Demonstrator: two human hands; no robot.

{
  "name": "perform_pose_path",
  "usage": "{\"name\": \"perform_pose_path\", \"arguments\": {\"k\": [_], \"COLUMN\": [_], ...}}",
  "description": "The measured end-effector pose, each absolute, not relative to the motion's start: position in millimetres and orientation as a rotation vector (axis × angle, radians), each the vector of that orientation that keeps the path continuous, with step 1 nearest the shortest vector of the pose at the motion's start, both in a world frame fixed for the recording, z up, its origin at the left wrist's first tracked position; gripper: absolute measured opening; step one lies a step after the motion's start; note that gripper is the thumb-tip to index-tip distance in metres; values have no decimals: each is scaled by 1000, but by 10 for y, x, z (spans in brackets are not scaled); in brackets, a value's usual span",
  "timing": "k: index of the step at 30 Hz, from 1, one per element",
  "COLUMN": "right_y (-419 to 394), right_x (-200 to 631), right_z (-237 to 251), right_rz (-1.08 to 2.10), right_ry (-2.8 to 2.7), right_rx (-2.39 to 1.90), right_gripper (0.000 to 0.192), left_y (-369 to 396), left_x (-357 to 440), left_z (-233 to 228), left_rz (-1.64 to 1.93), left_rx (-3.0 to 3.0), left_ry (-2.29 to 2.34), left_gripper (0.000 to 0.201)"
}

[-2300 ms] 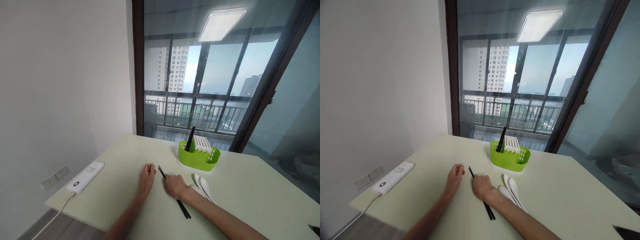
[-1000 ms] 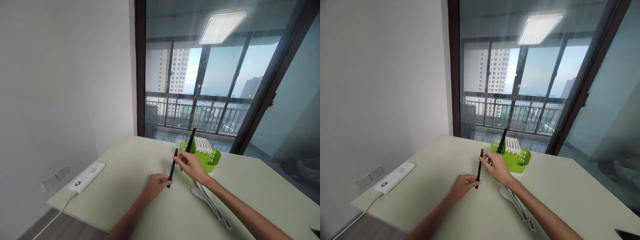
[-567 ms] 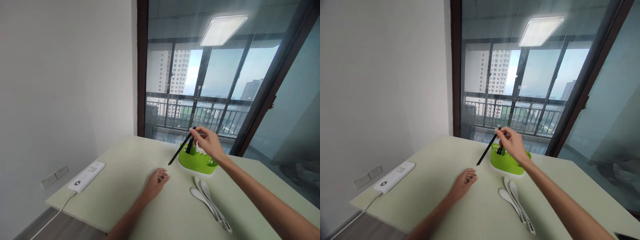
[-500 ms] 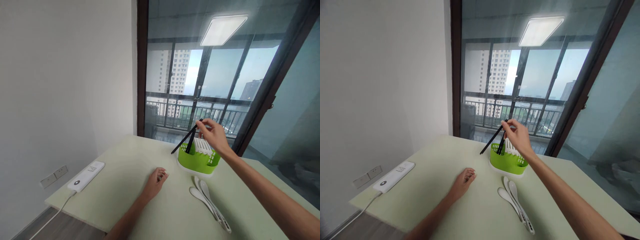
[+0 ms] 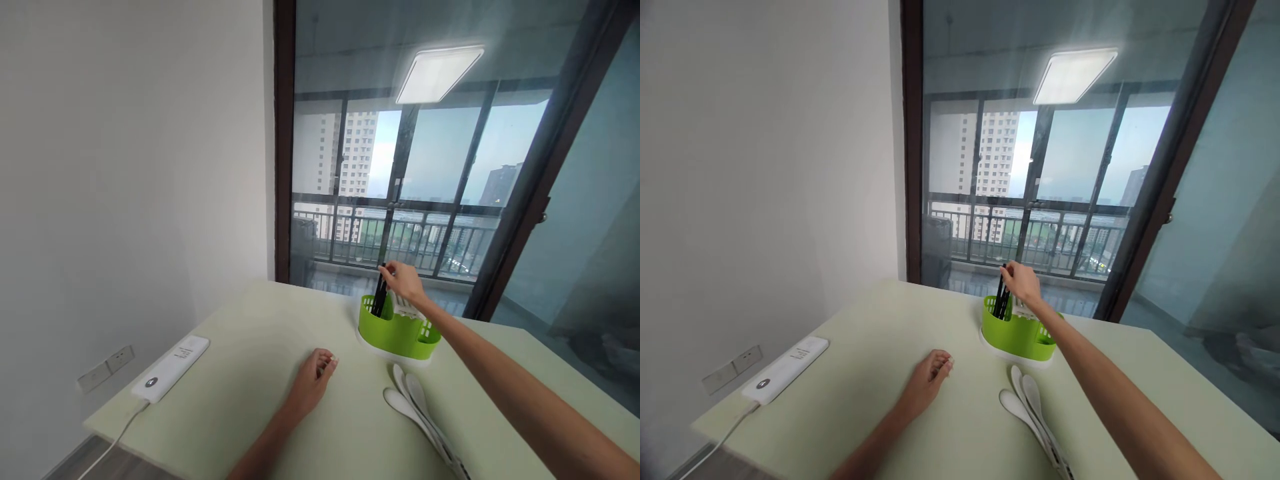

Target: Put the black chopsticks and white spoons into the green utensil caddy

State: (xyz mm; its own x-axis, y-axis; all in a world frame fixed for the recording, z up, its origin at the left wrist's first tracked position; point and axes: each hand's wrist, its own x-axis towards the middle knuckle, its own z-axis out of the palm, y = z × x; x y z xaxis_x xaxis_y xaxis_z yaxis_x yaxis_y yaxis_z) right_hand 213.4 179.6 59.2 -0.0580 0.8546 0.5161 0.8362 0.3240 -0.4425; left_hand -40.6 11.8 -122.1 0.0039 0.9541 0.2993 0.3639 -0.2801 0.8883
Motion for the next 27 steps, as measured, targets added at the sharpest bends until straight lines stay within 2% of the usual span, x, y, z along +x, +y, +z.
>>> {"name": "perform_pose_path", "arguments": {"k": [4,9,12,14,17,22,27], "right_y": [1824,1580,1267,993,546,17,-125], "right_x": [2145,2242,2281,2311,2406,2677,2757], "right_z": [582,1006,1212,1179,837,-43,-611], "right_rz": [-49,-261,-307,-281,-218,-138,-84], "right_ry": [-1877,-1882,-2093,-2305,-2587,-2787,-2775], "right_rx": [-1581,-1479,-1327,-1238,-1196,-1390,-1631], "right_gripper": [29,39,35,29,16,11,21], "left_y": [103,91,95,97,98,113,132], "left_x": [-407,-385,-371,-365,-359,-367,-398], "left_z": [-1172,-1154,-1150,-1138,-1115,-1107,-1107], "left_rz": [1251,1249,1259,1241,1223,1232,1234], "left_rx": [1713,1738,1738,1741,1762,1758,1783], "left_ry": [1379,1367,1374,1376,1383,1390,1395], "left_gripper": [36,35,35,36,36,35,36]}}
